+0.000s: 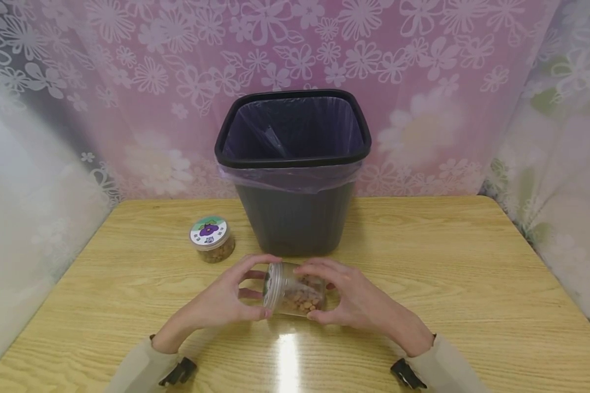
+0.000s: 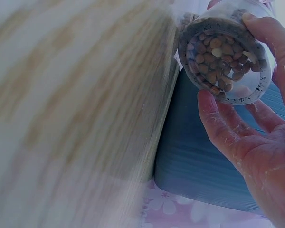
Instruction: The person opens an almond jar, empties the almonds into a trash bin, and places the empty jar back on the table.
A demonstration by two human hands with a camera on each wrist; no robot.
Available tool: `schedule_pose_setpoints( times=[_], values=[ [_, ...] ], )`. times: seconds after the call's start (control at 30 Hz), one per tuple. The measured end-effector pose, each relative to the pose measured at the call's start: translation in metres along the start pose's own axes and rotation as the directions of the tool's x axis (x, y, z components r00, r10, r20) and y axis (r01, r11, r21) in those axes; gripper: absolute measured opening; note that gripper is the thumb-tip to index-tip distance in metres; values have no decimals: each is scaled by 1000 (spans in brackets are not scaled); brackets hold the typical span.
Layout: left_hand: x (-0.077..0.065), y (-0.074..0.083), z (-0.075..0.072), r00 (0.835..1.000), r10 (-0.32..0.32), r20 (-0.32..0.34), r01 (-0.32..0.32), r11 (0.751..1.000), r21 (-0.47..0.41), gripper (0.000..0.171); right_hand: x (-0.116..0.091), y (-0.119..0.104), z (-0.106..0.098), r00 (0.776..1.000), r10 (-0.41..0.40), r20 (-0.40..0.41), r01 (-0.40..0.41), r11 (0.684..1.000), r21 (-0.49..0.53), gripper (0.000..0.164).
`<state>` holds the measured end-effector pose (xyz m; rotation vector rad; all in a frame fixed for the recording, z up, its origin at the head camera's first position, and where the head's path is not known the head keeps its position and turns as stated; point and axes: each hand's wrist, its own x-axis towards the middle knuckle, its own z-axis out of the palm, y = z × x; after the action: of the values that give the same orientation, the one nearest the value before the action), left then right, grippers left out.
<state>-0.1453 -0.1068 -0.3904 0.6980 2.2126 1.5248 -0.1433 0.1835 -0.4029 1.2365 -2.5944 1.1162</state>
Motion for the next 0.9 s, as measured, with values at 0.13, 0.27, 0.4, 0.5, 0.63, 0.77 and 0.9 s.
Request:
schedule_pose_setpoints(
  times=[0.13, 0.27, 0.4, 0.5, 0.63, 0.77, 0.9],
  values=[
    [-1, 0, 0, 1000, -12, -8, 12, 1000, -5, 84, 0, -1, 0, 1000, -5, -3, 5, 1000, -9, 76],
    [-1, -2, 0, 1000, -25, -15, 24, 1000, -20, 82, 0, -1, 0, 1000, -3, -1, 3, 1000, -12, 76],
    [-1, -3, 0, 999, -32, -21, 31, 999, -21, 79, 0, -1, 0, 1000, 5, 3, -5, 1000, -18, 76],
    [-1, -3, 0, 999, -40, -22, 40, 999, -22, 78, 0, -1, 0, 1000, 11, 4, -11, 1000, -24, 77],
    [-1, -2, 0, 998, -60, -17, 59, 998, -34, 79, 0, -1, -1, 1000, 19, 8, -18, 1000, -21, 77],
    [-1, -2, 0, 997, -77, -20, 76, 997, -32, 80, 0, -2, -1, 1000, 23, 13, -23, 1000, -10, 77],
    [-1, -2, 0, 996, -85, -23, 84, 996, -17, 79, 0, -2, 0, 1000, 19, 9, -18, 1000, -15, 77]
  ],
)
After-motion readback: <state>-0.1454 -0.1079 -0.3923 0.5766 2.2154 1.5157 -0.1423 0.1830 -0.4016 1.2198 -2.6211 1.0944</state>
